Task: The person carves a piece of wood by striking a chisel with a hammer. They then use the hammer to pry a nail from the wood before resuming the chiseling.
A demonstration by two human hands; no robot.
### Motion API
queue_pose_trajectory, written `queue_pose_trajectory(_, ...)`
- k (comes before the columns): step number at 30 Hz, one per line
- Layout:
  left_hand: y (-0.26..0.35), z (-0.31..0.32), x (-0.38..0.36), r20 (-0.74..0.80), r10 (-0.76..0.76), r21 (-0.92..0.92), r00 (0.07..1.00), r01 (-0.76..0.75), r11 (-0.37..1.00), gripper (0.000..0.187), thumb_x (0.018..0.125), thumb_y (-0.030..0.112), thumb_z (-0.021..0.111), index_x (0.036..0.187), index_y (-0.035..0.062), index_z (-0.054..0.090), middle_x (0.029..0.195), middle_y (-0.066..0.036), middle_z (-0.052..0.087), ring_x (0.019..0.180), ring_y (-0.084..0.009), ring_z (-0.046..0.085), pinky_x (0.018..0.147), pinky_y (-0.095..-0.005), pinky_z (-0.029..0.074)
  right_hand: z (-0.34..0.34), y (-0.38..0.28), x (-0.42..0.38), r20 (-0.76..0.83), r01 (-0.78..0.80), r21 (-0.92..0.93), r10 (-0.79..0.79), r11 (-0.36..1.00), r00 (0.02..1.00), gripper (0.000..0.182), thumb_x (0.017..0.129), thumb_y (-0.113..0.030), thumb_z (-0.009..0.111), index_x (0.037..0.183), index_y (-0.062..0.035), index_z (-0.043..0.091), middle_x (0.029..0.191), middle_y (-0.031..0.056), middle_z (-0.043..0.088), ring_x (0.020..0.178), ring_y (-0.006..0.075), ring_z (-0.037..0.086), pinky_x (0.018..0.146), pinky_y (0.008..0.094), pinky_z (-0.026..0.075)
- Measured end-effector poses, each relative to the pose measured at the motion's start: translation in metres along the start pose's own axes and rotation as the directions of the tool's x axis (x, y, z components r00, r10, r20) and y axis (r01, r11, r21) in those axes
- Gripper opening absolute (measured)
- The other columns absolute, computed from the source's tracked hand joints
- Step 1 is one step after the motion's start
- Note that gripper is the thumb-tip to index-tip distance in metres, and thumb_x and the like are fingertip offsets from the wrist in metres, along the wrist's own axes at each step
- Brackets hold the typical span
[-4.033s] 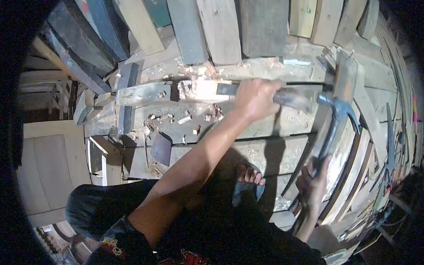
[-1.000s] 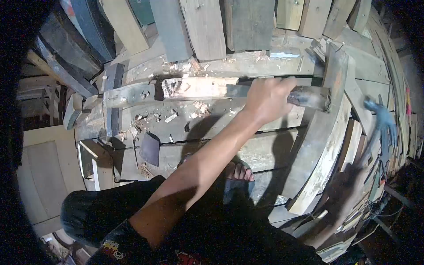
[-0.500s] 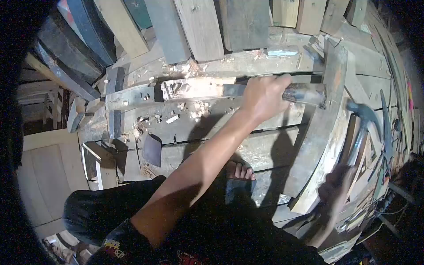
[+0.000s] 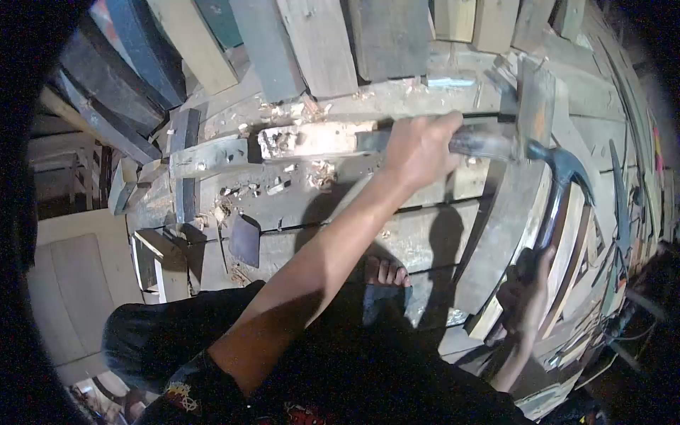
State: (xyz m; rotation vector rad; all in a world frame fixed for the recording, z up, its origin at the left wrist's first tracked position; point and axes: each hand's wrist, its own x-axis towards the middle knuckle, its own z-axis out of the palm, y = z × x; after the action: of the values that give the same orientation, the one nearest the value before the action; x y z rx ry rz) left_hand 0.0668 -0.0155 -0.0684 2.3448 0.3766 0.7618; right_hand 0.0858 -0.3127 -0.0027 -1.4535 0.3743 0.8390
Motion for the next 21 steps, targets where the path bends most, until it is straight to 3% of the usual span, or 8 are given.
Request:
queue_pose_trajectory(3, 0.001, -0.002, -0.003, 0.022, -0.016, -0.013, 1.000, 0.016, 1.000, 0.026, 0.074, 0.021, 0.080, 0.089, 0.0065, 0.066, 0.068, -0.021, 0.067, 0.065, -0.0424, 0.069, 0.063, -0.0513, 0.056, 0.015, -0.031, -0.017, -0.438, 0.331, -0.201, -0.387, 0.922, 0.811, 0.048, 0.102, -0.066, 0.049, 0.089, -0.0201, 0.052, 0.060, -0.0085, 0.035, 0.042, 0.0020, 0.028, 0.035, 0.0222, 0.021)
queue_pose_trajectory(6, -0.003, 0.005, -0.003, 0.028, -0.035, -0.026, 0.999, 0.036, 0.999, 0.027, 0.073, 0.023, 0.081, 0.088, 0.0062, 0.066, 0.066, -0.021, 0.066, 0.066, -0.0430, 0.069, 0.063, -0.0517, 0.056, -0.027, -0.070, -0.022, -0.147, 0.574, 0.171, -0.556, 0.800, 0.818, 0.047, 0.107, -0.060, 0.042, 0.088, -0.0172, 0.049, 0.058, -0.0059, 0.039, 0.037, 0.0031, 0.027, 0.030, 0.0216, 0.021)
queue_pose_trajectory(8, 0.001, 0.001, -0.004, 0.015, -0.022, 0.015, 1.000, 0.022, 1.000, 0.028, 0.071, 0.022, 0.082, 0.087, 0.0063, 0.066, 0.067, -0.021, 0.067, 0.068, -0.0423, 0.069, 0.065, -0.0522, 0.056, 0.039, -0.086, -0.033, -0.651, 0.650, 0.022, -0.483, 0.759, 0.586, 0.048, 0.106, -0.061, 0.042, 0.087, -0.0172, 0.046, 0.060, -0.0052, 0.040, 0.039, 0.0032, 0.030, 0.032, 0.0209, 0.023)
queue_pose_trajectory(10, -0.001, 0.003, -0.004, 0.012, -0.017, 0.010, 1.000, 0.017, 1.000, 0.028, 0.070, 0.021, 0.082, 0.087, 0.0063, 0.065, 0.069, -0.021, 0.067, 0.069, -0.0421, 0.070, 0.065, -0.0525, 0.055, 0.059, -0.065, -0.022, -0.634, 0.755, 0.118, -0.536, 0.645, 0.557, 0.050, 0.105, -0.063, 0.044, 0.084, -0.0170, 0.044, 0.061, -0.0037, 0.038, 0.043, 0.0062, 0.027, 0.037, 0.0209, 0.025)
queue_pose_trajectory(11, -0.002, 0.005, -0.004, 0.029, -0.020, 0.028, 0.999, 0.019, 0.999, 0.027, 0.069, 0.019, 0.081, 0.087, 0.0063, 0.065, 0.069, -0.020, 0.068, 0.069, -0.0419, 0.070, 0.065, -0.0519, 0.056, 0.033, -0.039, -0.014, -0.321, 0.662, 0.202, -0.589, 0.722, 0.741, 0.053, 0.103, -0.066, 0.045, 0.082, -0.0171, 0.044, 0.063, -0.0036, 0.038, 0.045, 0.0067, 0.027, 0.039, 0.0213, 0.025)
queue_pose_trajectory(12, -0.002, 0.004, -0.005, 0.037, -0.035, 0.028, 0.999, 0.034, 0.999, 0.027, 0.069, 0.018, 0.080, 0.088, 0.0065, 0.065, 0.069, -0.020, 0.068, 0.069, -0.0417, 0.070, 0.065, -0.0517, 0.056, 0.052, -0.018, 0.003, -0.547, 0.660, 0.192, -0.479, 0.727, 0.687, 0.057, 0.101, -0.071, 0.046, 0.081, -0.0173, 0.043, 0.063, -0.0053, 0.036, 0.046, 0.0056, 0.029, 0.041, 0.0222, 0.025)
queue_pose_trajectory(16, -0.006, 0.002, -0.009, 0.174, -0.026, 0.073, 0.984, 0.013, 0.997, 0.031, 0.069, 0.018, 0.078, 0.097, 0.0093, 0.069, 0.071, -0.018, 0.069, 0.069, -0.0391, 0.072, 0.065, -0.0505, 0.057, 0.017, 0.014, -0.008, -0.039, -0.021, -0.109, 0.016, 0.994, 0.999, 0.055, 0.099, -0.073, 0.047, 0.083, -0.0212, 0.050, 0.062, -0.0081, 0.032, 0.045, 0.0050, 0.026, 0.041, 0.0246, 0.020)
queue_pose_trajectory(21, -0.006, 0.001, -0.014, 0.195, -0.048, 0.074, 0.980, 0.034, 0.997, 0.039, 0.070, 0.019, 0.078, 0.109, 0.0146, 0.071, 0.075, -0.017, 0.071, 0.072, -0.0379, 0.072, 0.066, -0.0515, 0.057, 0.002, -0.027, -0.038, -0.359, 0.340, -0.090, -0.349, 0.936, 0.865, 0.051, 0.104, -0.066, 0.042, 0.091, -0.0177, 0.053, 0.061, -0.0052, 0.035, 0.042, 0.0049, 0.026, 0.037, 0.0227, 0.020)
